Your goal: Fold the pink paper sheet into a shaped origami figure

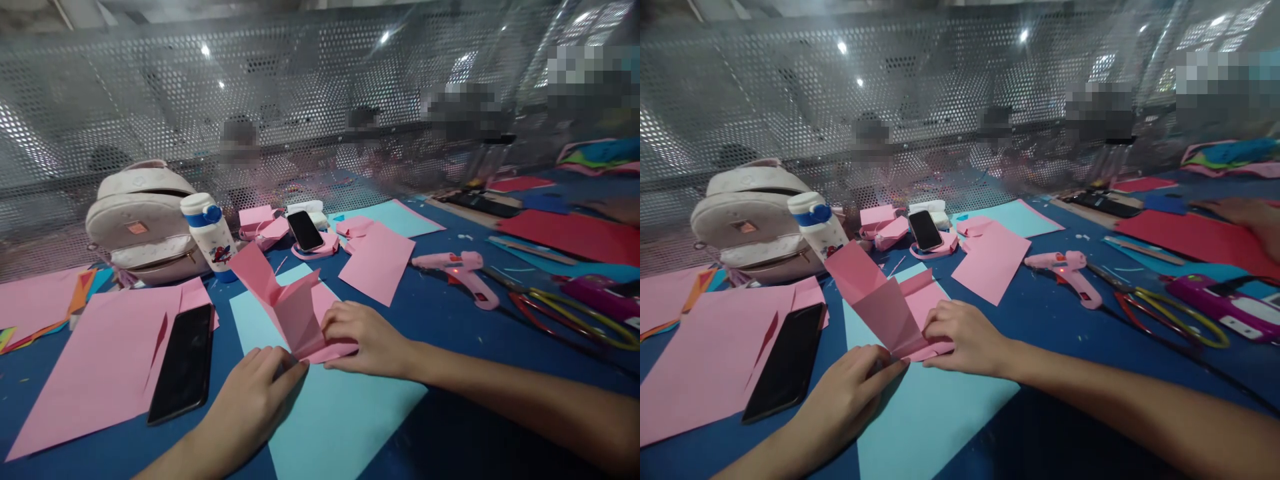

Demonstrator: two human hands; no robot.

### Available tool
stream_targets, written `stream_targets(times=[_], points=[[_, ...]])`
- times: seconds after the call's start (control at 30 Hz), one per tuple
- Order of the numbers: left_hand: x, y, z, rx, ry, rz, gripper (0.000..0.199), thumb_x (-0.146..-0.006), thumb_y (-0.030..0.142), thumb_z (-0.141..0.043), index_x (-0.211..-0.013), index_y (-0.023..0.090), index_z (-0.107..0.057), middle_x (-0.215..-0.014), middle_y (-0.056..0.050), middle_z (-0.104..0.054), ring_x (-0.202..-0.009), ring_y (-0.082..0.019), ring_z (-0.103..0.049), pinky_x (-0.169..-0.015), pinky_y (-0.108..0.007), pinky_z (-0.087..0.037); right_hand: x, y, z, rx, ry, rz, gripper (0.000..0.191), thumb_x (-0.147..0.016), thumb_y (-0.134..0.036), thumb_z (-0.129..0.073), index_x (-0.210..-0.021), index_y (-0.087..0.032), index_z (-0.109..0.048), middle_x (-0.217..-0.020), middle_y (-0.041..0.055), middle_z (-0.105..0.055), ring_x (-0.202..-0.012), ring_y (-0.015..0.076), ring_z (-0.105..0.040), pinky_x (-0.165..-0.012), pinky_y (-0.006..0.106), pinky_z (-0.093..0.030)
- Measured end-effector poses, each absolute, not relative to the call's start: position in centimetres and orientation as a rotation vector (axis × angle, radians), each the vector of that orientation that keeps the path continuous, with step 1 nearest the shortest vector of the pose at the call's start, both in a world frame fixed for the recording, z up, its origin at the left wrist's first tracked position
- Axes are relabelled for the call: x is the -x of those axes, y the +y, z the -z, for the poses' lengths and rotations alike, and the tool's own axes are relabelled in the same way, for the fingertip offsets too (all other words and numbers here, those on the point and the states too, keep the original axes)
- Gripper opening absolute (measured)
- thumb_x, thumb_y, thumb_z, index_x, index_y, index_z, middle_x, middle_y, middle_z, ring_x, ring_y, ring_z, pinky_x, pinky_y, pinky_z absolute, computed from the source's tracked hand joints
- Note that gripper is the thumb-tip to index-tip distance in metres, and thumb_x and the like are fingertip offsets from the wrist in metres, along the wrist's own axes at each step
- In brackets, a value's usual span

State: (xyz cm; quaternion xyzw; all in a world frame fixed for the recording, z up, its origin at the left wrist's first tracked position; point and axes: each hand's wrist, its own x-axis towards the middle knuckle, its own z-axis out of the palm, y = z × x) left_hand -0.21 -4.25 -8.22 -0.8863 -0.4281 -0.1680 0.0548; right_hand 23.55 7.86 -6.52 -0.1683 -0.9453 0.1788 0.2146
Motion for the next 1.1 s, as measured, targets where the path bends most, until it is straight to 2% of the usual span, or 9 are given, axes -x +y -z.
stream_targets(times=[0.1,0.17,0.3,0.53,0.67,0.77,0.97,1.1], points=[[0.2,-4.3,8.4,2.698,-1.332,0.498,0.044,-0.091,0.003,-0.041,-0.131,0.018,-0.05,-0.098,-0.01,-0.058,-0.078,-0.022,-0.055,-0.064,-0.035,-0.048,-23.6,7.7,6.3,0.469,-2.619,-0.495,0.031,-0.081,-0.048,-0.072,-0.086,-0.018,-0.068,-0.097,0.005,-0.068,-0.092,0.0211,-0.061,-0.086,0.035,-0.04],[0.2,-4.3,8.5,2.699,-1.347,0.497,0.046,-0.09,0.002,-0.041,-0.132,0.019,-0.049,-0.097,-0.01,-0.058,-0.077,-0.022,-0.054,-0.064,-0.036,-0.048,-23.6,7.7,6.1,0.488,-2.619,-0.519,0.031,-0.087,-0.049,-0.065,-0.089,-0.018,-0.068,-0.092,0.0048,-0.069,-0.088,0.0201,-0.061,-0.082,0.034,-0.04],[0.2,-4.2,8.5,2.698,-1.335,0.51,0.048,-0.089,0.001,-0.04,-0.132,0.019,-0.049,-0.094,-0.009,-0.057,-0.075,-0.022,-0.053,-0.062,-0.035,-0.047,-23.2,7.8,5.7,0.547,-2.586,-0.608,0.023,-0.095,-0.038,-0.057,-0.087,-0.019,-0.068,-0.084,0.0023,-0.07,-0.078,0.0167,-0.061,-0.074,0.03,-0.039],[0.1,-4.3,8.0,2.688,-1.332,0.492,0.052,-0.085,-0.001,-0.037,-0.13,0.019,-0.051,-0.097,-0.009,-0.058,-0.078,-0.021,-0.054,-0.064,-0.034,-0.049,-22.4,8.0,6.1,0.7,-2.594,-0.591,0.006,-0.086,-0.025,-0.067,-0.084,-0.019,-0.067,-0.084,0.0011,-0.069,-0.077,0.016,-0.061,-0.067,0.025,-0.041],[0.0,-4.3,7.9,2.691,-1.319,0.491,0.052,-0.083,-0.003,-0.035,-0.128,0.018,-0.051,-0.101,-0.011,-0.058,-0.079,-0.022,-0.056,-0.066,-0.035,-0.051,-22.3,8.1,6.2,0.699,-2.61,-0.593,0.002,-0.083,-0.021,-0.069,-0.084,-0.019,-0.069,-0.091,0.0026,-0.069,-0.088,0.0184,-0.065,-0.072,0.026,-0.045],[-0.1,-4.3,7.8,2.687,-1.331,0.474,0.05,-0.084,-0.002,-0.037,-0.128,0.018,-0.049,-0.099,-0.011,-0.058,-0.078,-0.023,-0.056,-0.064,-0.036,-0.051,-22.3,8.2,6.2,0.68,-2.619,-0.61,0.005,-0.084,-0.021,-0.068,-0.088,-0.02,-0.071,-0.095,0.0031,-0.07,-0.094,0.0193,-0.065,-0.076,0.027,-0.047],[-0.2,-4.4,7.7,2.647,-1.334,0.445,0.051,-0.083,-0.003,-0.037,-0.128,0.017,-0.049,-0.097,-0.009,-0.058,-0.075,-0.021,-0.055,-0.063,-0.033,-0.047,-22.3,8.1,6.6,0.641,-2.606,-0.632,0.006,-0.085,-0.018,-0.066,-0.089,-0.018,-0.071,-0.097,0.0031,-0.069,-0.091,0.0173,-0.065,-0.075,0.026,-0.048],[-0.4,-3.8,7.8,2.551,-1.283,0.476,0.036,-0.09,0.003,-0.041,-0.12,0.018,-0.055,-0.091,-0.007,-0.058,-0.07,-0.019,-0.052,-0.06,-0.03,-0.041,-22.1,8.1,6.6,0.613,-2.58,-0.701,0.01,-0.084,-0.014,-0.064,-0.089,-0.018,-0.072,-0.096,0.0033,-0.069,-0.092,0.017,-0.065,-0.075,0.025,-0.048]])
